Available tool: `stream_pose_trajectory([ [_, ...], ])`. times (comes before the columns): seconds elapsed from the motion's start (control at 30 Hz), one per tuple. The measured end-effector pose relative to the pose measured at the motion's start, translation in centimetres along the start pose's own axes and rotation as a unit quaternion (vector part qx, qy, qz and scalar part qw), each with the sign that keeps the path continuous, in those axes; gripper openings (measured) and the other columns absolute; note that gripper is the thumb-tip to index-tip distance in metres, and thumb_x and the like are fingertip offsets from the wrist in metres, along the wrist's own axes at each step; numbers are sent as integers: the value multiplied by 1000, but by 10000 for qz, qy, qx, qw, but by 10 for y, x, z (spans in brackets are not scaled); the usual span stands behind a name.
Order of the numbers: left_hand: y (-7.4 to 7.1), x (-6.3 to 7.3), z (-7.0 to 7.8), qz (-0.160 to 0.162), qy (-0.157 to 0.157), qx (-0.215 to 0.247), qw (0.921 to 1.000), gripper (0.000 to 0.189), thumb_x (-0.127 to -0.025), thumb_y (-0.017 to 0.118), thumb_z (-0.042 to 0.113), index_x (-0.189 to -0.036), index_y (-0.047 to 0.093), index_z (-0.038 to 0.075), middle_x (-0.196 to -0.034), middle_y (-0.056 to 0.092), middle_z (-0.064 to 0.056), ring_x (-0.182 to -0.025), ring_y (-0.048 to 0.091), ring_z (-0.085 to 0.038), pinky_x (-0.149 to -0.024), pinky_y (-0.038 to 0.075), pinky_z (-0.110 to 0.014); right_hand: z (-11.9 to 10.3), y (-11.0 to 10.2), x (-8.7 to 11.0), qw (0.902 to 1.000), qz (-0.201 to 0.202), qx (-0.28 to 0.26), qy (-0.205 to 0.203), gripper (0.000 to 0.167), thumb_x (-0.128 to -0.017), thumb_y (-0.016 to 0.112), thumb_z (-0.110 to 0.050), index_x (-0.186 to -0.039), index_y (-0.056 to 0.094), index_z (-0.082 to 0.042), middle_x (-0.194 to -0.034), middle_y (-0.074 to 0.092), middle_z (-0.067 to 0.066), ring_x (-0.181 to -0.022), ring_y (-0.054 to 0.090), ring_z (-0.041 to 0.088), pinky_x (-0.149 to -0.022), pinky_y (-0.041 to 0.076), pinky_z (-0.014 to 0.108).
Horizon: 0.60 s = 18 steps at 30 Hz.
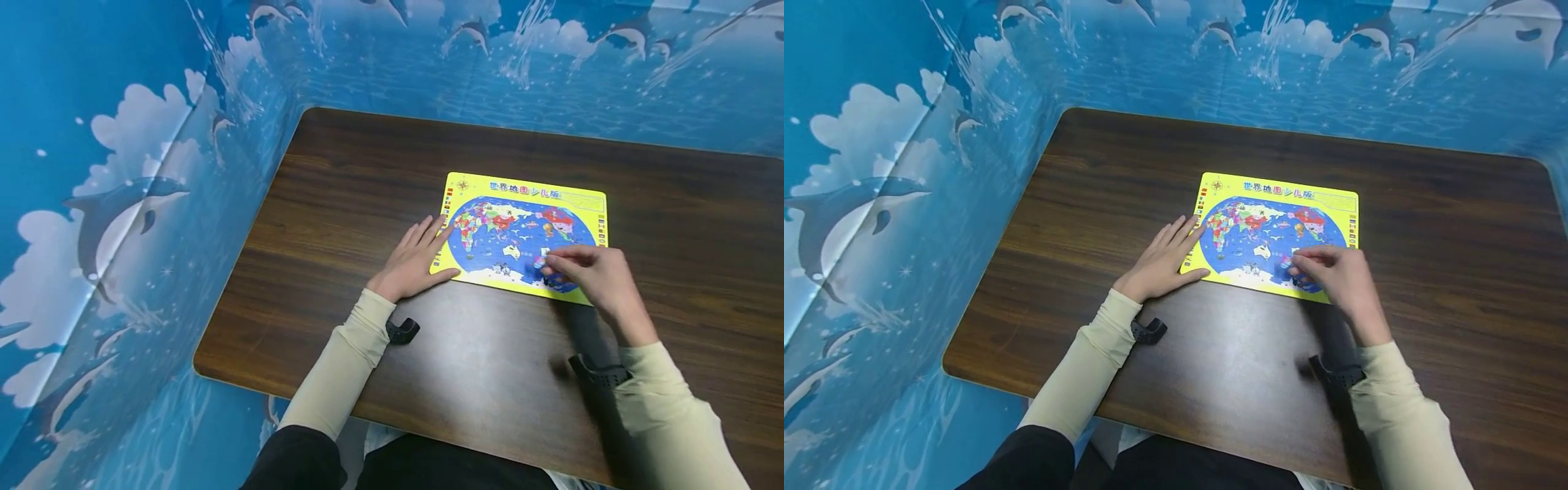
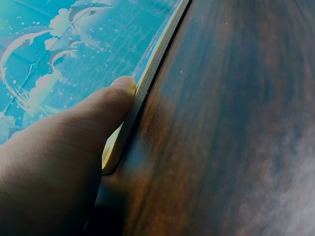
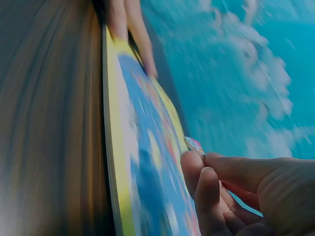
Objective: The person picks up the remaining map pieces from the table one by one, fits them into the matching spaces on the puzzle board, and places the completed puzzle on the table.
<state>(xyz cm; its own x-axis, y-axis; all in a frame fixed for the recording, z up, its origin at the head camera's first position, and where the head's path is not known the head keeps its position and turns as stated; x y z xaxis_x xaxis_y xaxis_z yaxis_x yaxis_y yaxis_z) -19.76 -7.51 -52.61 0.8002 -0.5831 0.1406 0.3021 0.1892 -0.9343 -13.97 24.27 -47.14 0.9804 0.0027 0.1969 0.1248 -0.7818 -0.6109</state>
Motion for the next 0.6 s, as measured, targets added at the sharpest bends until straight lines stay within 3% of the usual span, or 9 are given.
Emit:
stream_pose_trajectory([
  [0.17, 3, 2, -1, -85, -65, 4, 9999, 89, -101, 46, 66, -168, 10, 19, -175, 1, -2, -160, -5, -22, -127, -5, -35, -39, 49, -39, 9965, -617, -517, -239, 33, -100, 71, -27, -118, 73, 2, -99, 77, 18, -83, 76, 22, -68, 58, 24],
  [0.27, 4, 1, -1, -104, -45, -11, 9999, 89, -102, 45, 66, -168, 9, 19, -175, 0, -2, -160, -6, -22, -127, -6, -35, -51, 68, -53, 9973, -575, -258, -373, 27, -100, 72, -23, -114, 76, 0, -92, 77, 16, -77, 74, 23, -66, 53, 27],
  [0.37, 3, 1, -2, -80, -39, -58, 9999, 89, -102, 45, 67, -168, 9, 19, -175, 0, -1, -160, -6, -22, -127, -6, -35, -58, 82, -61, 9975, -447, 175, -518, 24, -99, 72, -21, -110, 78, 0, -94, 77, 17, -82, 70, 27, -70, 50, 32],
  [0.5, 2, 0, -1, -57, 2, -30, 10000, 89, -102, 46, 66, -168, 10, 19, -175, 1, -2, -160, -6, -22, -127, -7, -34, -64, 91, -64, 9963, -403, 503, -576, 22, -99, 72, -18, -108, 79, 1, -103, 76, 18, -90, 66, 29, -73, 49, 36],
  [0.6, 1, 0, -2, -32, 12, -31, 10000, 89, -102, 46, 65, -168, 10, 19, -175, 1, -2, -160, -6, -21, -127, -7, -34, -67, 94, -64, 9950, -439, 617, -645, 19, -99, 71, -15, -107, 78, 0, -103, 75, 17, -88, 63, 29, -73, 49, 38],
])
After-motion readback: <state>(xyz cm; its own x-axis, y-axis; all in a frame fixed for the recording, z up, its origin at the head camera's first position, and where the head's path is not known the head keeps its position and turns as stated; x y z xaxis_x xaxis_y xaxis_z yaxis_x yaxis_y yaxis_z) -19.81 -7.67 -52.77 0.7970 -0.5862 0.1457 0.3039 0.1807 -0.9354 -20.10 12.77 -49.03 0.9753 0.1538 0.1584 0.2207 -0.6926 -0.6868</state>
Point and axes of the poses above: each hand's wrist, its own x-axis away from the middle knuckle, its own y-axis out of the palm, z = x × y, the point moved 2 cm from there along -x, towards the middle knuckle
